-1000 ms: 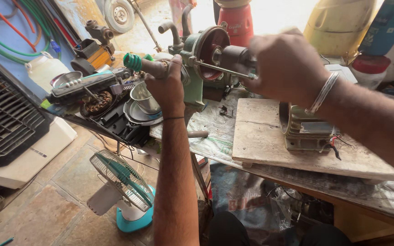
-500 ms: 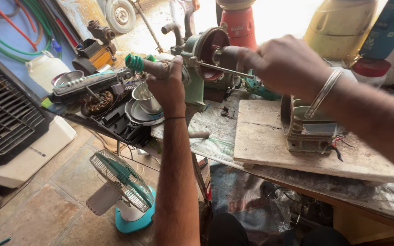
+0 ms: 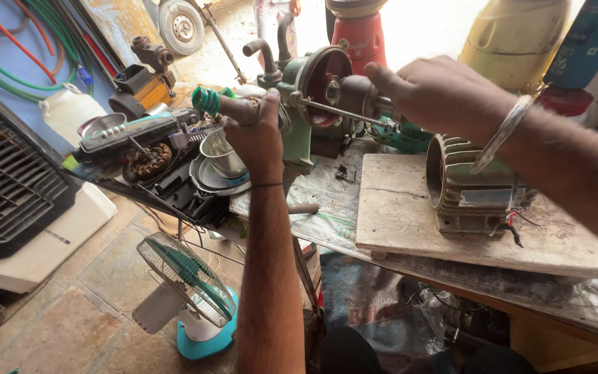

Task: The person disassembles a small electric motor, removes the rotor, and uses a power tool to work on the rotor shaft. The person then reassembles the motor components on a cluttered workbench.

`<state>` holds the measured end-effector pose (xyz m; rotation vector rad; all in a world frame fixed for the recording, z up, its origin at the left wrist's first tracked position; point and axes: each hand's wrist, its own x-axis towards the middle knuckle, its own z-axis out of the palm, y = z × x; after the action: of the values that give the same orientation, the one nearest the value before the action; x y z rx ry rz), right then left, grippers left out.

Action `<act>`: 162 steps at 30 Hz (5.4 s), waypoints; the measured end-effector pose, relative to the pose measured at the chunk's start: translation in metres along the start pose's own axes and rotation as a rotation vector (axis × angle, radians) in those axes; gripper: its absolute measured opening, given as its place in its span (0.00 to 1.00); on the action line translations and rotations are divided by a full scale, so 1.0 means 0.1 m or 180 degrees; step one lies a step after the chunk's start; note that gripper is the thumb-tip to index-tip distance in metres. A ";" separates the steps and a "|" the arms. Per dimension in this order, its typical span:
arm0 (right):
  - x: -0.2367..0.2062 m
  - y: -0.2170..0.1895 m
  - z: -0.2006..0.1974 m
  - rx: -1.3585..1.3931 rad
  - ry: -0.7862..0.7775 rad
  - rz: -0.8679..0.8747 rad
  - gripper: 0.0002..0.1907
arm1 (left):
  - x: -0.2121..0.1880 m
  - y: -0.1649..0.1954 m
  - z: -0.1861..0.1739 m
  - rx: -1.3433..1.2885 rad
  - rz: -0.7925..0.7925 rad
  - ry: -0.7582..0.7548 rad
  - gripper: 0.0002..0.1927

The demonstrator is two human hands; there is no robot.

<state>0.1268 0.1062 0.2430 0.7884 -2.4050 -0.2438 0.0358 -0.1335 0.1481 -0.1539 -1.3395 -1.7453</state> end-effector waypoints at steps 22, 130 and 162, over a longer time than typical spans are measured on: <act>-0.25 -0.01 -0.13 -0.0774 0.0853 -0.0309 0.31 | -0.05 0.02 0.06 -0.0145 0.0050 -0.0300 0.12; -0.14 0.06 -0.08 0.0635 0.0849 -0.0219 0.39 | -0.02 0.01 0.04 -0.0097 0.0156 -0.0295 0.09; -0.26 0.05 0.02 -0.0699 0.1365 -0.0625 0.34 | -0.04 0.03 0.11 0.0482 0.0103 -0.0205 0.13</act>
<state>0.1396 0.1259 0.2304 0.8742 -1.8672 -0.3687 0.0361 -0.1222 0.1523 -0.1472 -1.5021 -1.6170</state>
